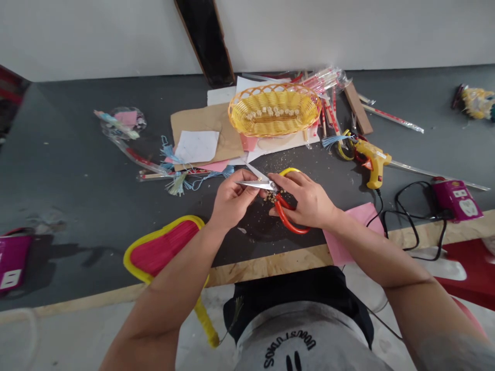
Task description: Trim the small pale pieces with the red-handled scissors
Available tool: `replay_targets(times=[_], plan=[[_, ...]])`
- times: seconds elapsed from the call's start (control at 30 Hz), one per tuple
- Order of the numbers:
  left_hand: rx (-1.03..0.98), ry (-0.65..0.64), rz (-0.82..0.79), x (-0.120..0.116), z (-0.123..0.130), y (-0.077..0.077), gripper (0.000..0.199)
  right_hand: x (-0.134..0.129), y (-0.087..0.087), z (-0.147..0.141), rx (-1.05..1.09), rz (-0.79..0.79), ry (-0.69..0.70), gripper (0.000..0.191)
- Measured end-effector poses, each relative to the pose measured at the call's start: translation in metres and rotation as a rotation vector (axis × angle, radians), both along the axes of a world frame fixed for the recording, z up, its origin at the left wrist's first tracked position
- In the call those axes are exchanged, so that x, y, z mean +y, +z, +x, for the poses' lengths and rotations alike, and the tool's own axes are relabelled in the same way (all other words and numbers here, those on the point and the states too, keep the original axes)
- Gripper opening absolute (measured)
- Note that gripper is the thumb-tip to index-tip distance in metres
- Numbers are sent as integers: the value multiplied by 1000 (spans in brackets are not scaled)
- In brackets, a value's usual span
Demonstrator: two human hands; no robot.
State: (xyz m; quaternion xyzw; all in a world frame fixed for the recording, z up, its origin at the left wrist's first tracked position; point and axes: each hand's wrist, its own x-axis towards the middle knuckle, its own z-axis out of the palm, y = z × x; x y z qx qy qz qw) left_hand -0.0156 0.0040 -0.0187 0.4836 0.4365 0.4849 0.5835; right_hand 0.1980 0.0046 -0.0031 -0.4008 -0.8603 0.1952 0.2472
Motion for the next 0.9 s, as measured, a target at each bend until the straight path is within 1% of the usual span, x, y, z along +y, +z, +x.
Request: replay_targets(times=[0.13, 0.33, 0.5, 0.7, 0.9], plan=[[-14, 7, 0, 1, 1, 1, 31, -1, -1, -1, -7, 20, 3, 70], [44, 43, 30, -1, 1, 2, 31, -2, -1, -3, -39, 20, -21, 70], [65, 44, 34, -2, 1, 1, 31, -4, 1, -3, -78, 14, -29, 68], [98, 52, 64, -1, 2, 7, 32, -3, 0, -3, -78, 7, -51, 65], [171, -5, 83, -2, 1, 10, 31, 1, 0, 0, -73, 30, -24, 73]])
